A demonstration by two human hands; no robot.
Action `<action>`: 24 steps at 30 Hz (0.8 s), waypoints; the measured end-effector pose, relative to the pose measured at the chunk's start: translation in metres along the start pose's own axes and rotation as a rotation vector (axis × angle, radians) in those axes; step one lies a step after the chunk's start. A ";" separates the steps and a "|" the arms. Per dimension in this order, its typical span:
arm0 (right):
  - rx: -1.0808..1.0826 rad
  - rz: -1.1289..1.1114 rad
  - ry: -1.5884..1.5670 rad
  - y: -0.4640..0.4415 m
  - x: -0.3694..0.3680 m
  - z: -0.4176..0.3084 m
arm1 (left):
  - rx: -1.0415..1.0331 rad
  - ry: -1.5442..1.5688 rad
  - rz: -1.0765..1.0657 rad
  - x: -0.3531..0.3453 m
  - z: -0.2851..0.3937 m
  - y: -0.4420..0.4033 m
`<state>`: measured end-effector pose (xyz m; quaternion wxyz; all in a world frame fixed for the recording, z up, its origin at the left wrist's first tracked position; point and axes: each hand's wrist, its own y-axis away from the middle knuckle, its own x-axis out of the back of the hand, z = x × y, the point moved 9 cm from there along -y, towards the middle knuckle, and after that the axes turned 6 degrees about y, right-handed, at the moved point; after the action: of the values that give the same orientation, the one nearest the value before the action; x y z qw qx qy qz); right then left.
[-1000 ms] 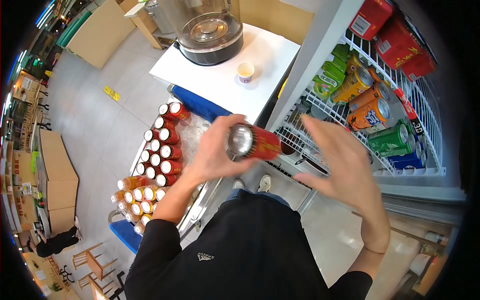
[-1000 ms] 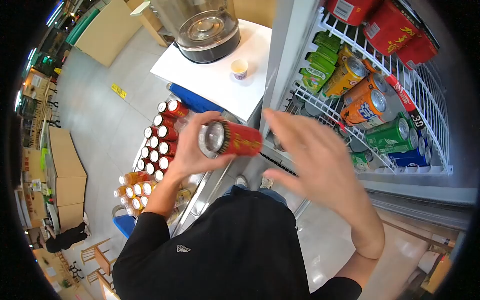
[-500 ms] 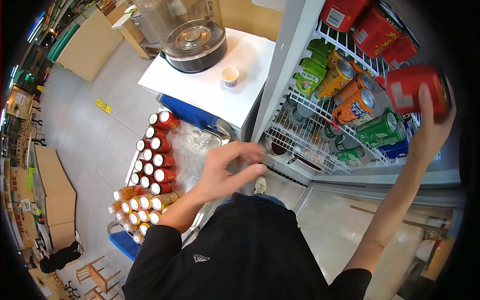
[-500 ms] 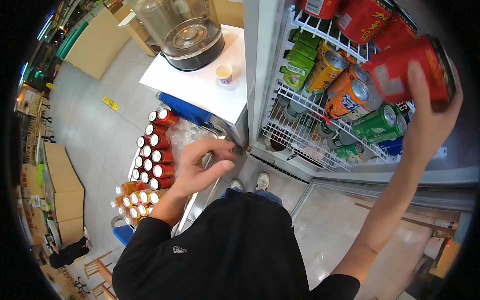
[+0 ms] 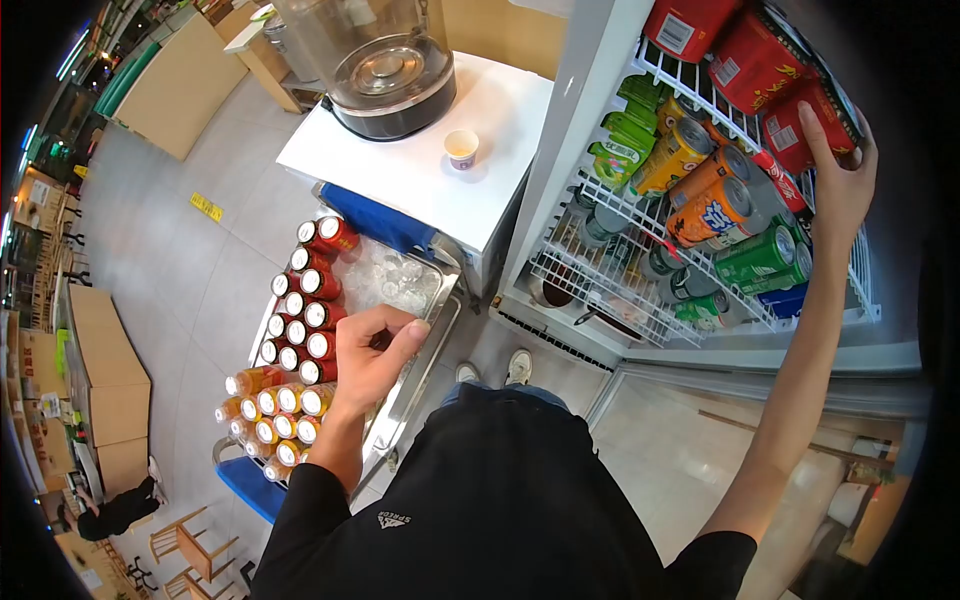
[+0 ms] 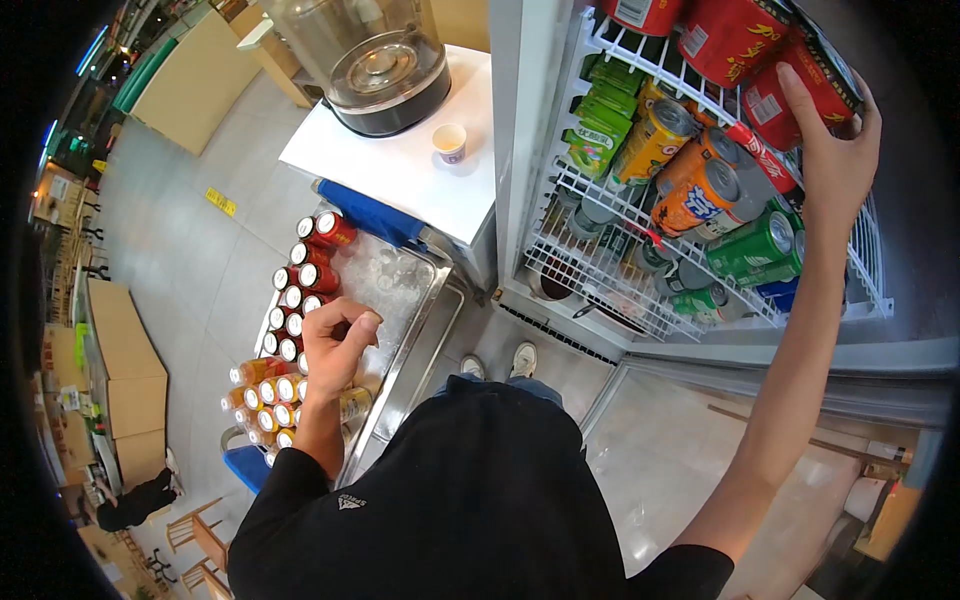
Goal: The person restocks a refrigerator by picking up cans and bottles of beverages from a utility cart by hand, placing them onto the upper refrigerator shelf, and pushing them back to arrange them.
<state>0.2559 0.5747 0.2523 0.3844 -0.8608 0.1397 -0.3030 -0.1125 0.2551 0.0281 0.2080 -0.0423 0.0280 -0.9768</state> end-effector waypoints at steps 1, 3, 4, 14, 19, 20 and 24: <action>0.005 -0.012 0.031 -0.001 -0.001 -0.005 | 0.000 -0.002 -0.004 0.000 -0.002 0.001; 0.013 -0.019 0.086 -0.003 -0.003 -0.004 | 0.000 -0.012 -0.007 -0.001 -0.003 0.001; 0.013 -0.013 0.110 -0.004 -0.004 0.002 | 0.001 -0.021 -0.008 -0.002 -0.002 0.001; 0.108 0.043 0.211 -0.010 0.004 0.032 | -0.186 -0.080 0.100 0.017 0.052 0.010; 0.396 0.063 0.026 0.043 0.052 -0.090 | -1.023 0.230 0.602 0.113 0.190 0.084; 0.467 -0.100 -0.064 0.066 0.041 -0.118 | -1.102 0.125 0.513 0.101 0.231 0.084; 0.827 -0.924 -0.290 0.177 -0.019 -0.214 | -1.239 -0.276 0.267 0.035 0.345 0.075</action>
<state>0.1052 0.3423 0.2243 0.5297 -0.6449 -0.4280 -0.3468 -0.0817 0.1598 0.3682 0.2663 -0.2760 0.5646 -0.7309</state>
